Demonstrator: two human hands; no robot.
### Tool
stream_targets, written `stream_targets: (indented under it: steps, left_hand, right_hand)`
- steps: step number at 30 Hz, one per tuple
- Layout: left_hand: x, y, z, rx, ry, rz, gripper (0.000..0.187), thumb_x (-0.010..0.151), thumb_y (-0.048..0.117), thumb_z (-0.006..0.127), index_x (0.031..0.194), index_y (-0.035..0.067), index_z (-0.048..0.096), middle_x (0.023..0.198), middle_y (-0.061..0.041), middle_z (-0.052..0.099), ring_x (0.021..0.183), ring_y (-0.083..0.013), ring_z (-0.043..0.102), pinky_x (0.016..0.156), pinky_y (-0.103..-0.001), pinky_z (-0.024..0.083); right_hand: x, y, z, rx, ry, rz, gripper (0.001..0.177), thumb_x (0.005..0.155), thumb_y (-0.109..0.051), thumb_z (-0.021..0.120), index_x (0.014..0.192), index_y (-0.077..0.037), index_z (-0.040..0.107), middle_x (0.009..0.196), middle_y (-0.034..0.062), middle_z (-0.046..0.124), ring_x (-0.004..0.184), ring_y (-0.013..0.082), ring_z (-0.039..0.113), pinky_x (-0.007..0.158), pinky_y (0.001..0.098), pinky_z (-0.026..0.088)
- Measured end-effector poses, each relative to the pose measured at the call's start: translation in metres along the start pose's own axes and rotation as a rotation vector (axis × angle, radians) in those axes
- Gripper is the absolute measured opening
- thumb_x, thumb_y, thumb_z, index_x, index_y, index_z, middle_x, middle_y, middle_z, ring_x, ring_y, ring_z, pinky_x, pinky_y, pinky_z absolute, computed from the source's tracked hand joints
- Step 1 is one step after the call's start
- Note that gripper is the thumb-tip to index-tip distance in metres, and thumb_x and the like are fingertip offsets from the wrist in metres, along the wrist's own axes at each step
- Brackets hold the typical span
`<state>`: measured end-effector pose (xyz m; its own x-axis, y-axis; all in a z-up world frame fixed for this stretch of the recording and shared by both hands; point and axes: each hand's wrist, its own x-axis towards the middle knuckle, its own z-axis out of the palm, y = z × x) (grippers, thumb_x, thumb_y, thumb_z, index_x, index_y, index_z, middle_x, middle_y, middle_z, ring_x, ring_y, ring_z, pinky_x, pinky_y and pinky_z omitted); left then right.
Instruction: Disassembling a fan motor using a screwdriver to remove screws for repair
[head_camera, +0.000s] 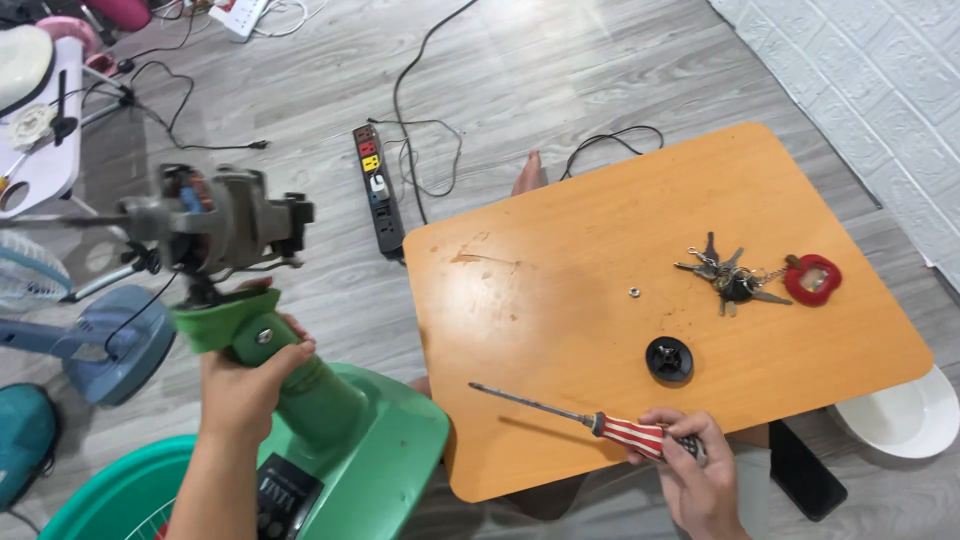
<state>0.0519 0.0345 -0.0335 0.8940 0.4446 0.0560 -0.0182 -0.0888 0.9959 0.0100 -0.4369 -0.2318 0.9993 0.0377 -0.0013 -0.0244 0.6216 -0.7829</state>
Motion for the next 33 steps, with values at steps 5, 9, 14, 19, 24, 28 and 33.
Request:
stream_targets:
  steps: [5, 9, 14, 19, 24, 28, 33]
  left_hand:
    - [0.012, 0.001, 0.0, 0.197, 0.009, -0.152, 0.037, 0.071, -0.008, 0.072, 0.107, 0.0, 0.068, 0.089, -0.009, 0.071, 0.074, -0.0204, 0.065, 0.068, -0.034, 0.055]
    - [0.024, -0.011, 0.002, 0.755, -0.047, -0.114, 0.049, 0.066, 0.011, 0.082, 0.111, -0.001, 0.067, 0.091, -0.015, 0.074, 0.075, -0.0272, 0.07, 0.071, -0.038, 0.057]
    - [0.015, -0.012, 0.042, 0.857, -0.402, -0.126, 0.059, 0.062, 0.01, 0.075, 0.12, 0.018, 0.073, 0.097, -0.007, 0.08, 0.082, -0.026, 0.073, 0.078, -0.036, 0.057]
    - [0.019, -0.034, 0.077, 0.893, -0.528, -0.306, 0.051, 0.064, 0.013, 0.078, 0.114, 0.013, 0.07, 0.097, -0.007, 0.078, 0.086, -0.0246, 0.073, 0.081, -0.035, 0.057]
    - [0.02, -0.034, 0.107, 0.772, -0.578, -0.452, 0.054, 0.066, 0.013, 0.077, 0.119, 0.009, 0.069, 0.103, -0.009, 0.077, 0.089, -0.0215, 0.072, 0.084, -0.033, 0.059]
    - [0.02, -0.03, 0.125, 0.61, -0.55, -0.59, 0.042, 0.071, 0.005, 0.074, 0.113, 0.005, 0.065, 0.094, -0.012, 0.071, 0.08, -0.0232, 0.067, 0.075, -0.037, 0.058]
    - [0.023, -0.051, 0.126, 0.605, -0.517, -0.608, 0.046, 0.07, 0.005, 0.077, 0.115, 0.004, 0.065, 0.098, -0.012, 0.072, 0.083, -0.0228, 0.067, 0.078, -0.036, 0.058]
  right_hand:
    - [0.026, 0.01, 0.036, 0.145, -0.053, 0.121, 0.02, 0.089, 0.005, 0.068, 0.099, -0.005, 0.054, 0.123, 0.0272, 0.056, 0.107, 0.0438, 0.065, 0.089, 0.0504, 0.063]
    - [0.037, 0.016, 0.055, 0.162, -0.113, 0.126, 0.023, 0.087, 0.009, 0.069, 0.092, -0.006, 0.052, 0.128, 0.0312, 0.062, 0.108, 0.0412, 0.068, 0.092, 0.0488, 0.059]
    - [0.024, 0.024, 0.057, -0.051, -0.11, 0.075, 0.029, 0.08, 0.017, 0.07, 0.085, -0.005, 0.052, 0.126, 0.0297, 0.064, 0.092, 0.0328, 0.071, 0.077, 0.0374, 0.062]
    - [0.002, 0.024, 0.056, -0.354, -0.096, -0.06, 0.029, 0.079, 0.011, 0.073, 0.083, -0.007, 0.05, 0.123, 0.0255, 0.068, 0.106, 0.0313, 0.073, 0.082, 0.0374, 0.068]
    - [-0.006, 0.016, 0.056, -0.483, -0.076, -0.188, 0.027, 0.08, 0.005, 0.074, 0.084, -0.007, 0.05, 0.122, 0.0238, 0.069, 0.102, 0.0295, 0.076, 0.08, 0.0332, 0.07]
    - [-0.007, 0.012, 0.043, -0.543, -0.05, -0.221, 0.027, 0.08, 0.004, 0.073, 0.085, -0.009, 0.05, 0.122, 0.0244, 0.069, 0.102, 0.0284, 0.075, 0.08, 0.0343, 0.069]
    - [-0.004, 0.008, 0.038, -0.483, -0.048, -0.231, 0.025, 0.083, 0.002, 0.072, 0.087, -0.009, 0.05, 0.123, 0.0256, 0.066, 0.103, 0.0282, 0.073, 0.083, 0.0384, 0.071]
